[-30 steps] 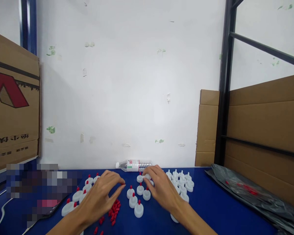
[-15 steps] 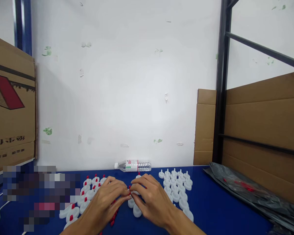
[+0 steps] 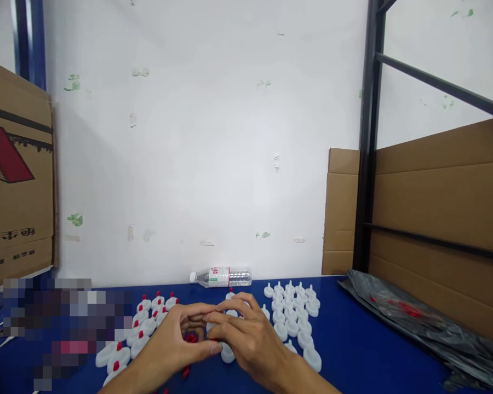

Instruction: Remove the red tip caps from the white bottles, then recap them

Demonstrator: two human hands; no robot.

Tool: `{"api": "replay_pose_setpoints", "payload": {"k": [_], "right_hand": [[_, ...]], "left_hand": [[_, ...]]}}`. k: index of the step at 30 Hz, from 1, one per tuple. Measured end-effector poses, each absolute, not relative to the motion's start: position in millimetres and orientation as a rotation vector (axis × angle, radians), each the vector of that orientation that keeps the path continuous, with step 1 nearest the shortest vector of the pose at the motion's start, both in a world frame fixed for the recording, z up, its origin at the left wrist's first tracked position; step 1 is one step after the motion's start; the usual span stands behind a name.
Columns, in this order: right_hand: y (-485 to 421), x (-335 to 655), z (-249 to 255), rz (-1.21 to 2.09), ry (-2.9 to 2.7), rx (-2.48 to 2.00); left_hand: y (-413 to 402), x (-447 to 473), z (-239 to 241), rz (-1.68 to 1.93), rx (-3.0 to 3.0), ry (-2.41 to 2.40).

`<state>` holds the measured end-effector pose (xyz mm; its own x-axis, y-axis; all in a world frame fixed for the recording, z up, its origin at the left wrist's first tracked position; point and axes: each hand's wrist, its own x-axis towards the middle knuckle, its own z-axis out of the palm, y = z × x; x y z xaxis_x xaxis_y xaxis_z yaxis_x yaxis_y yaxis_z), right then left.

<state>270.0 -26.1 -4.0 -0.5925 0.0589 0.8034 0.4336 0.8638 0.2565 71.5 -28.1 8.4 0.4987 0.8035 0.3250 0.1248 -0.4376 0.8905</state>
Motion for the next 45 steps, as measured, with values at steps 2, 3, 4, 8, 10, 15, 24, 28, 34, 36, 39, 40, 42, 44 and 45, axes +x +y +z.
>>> {"api": "replay_pose_setpoints", "payload": {"k": [2,3,4,8,10,15,24,28,34,36,39,40,42,44,45], "right_hand": [[-26.9,269.4,-5.4,-0.557,-2.166,-0.359],[-27.1,269.2,-6.1,-0.560,-2.169,-0.359],[-27.3,269.1,-6.6,-0.566,-2.171,-0.356],[-28.3,269.3,-6.6,-0.592,-2.171,-0.346],[-28.9,269.4,-5.7,-0.591,-2.177,-0.337],[-30.6,269.3,-3.9,-0.578,-2.173,-0.332],[-31.7,271.3,-5.5,-0.563,-2.196,-0.328],[-33.2,272.4,-2.8,-0.624,-2.181,-0.302],[-30.5,273.6,-2.9,-0.641,-2.167,-0.313],[-28.9,273.8,-2.4,-0.616,-2.147,-0.309],[-27.8,274.4,0.1,-0.580,-2.127,-0.287],[-27.9,274.7,1.2,-0.572,-2.129,-0.286],[-28.6,275.3,2.7,-0.572,-2.141,-0.301],[-29.6,275.6,2.9,-0.579,-2.157,-0.326],[-30.0,275.5,2.4,-0.582,-2.166,-0.336]], "left_hand": [[-28.1,69.8,9.6,0.977,1.829,0.785],[-27.9,68.8,9.9,0.973,1.807,0.791],[-27.7,68.0,10.2,0.967,1.791,0.797],[-28.6,66.7,11.8,0.932,1.784,0.818],[-30.0,67.3,12.9,0.918,1.788,0.802],[-31.8,69.5,13.7,0.915,1.746,0.771],[-31.2,69.9,12.4,0.943,1.801,0.682],[-33.0,69.4,11.0,0.960,1.806,0.714],[-28.7,74.2,4.8,1.043,1.742,0.742],[-25.2,76.6,2.6,1.065,1.657,0.681],[-21.9,77.5,1.8,1.027,1.598,0.618],[-21.8,77.0,2.4,1.008,1.610,0.616],[-23.0,75.2,4.1,0.981,1.648,0.620],[-24.9,73.4,5.6,0.967,1.668,0.613],[-25.6,72.8,5.8,0.954,1.669,0.611]]}}
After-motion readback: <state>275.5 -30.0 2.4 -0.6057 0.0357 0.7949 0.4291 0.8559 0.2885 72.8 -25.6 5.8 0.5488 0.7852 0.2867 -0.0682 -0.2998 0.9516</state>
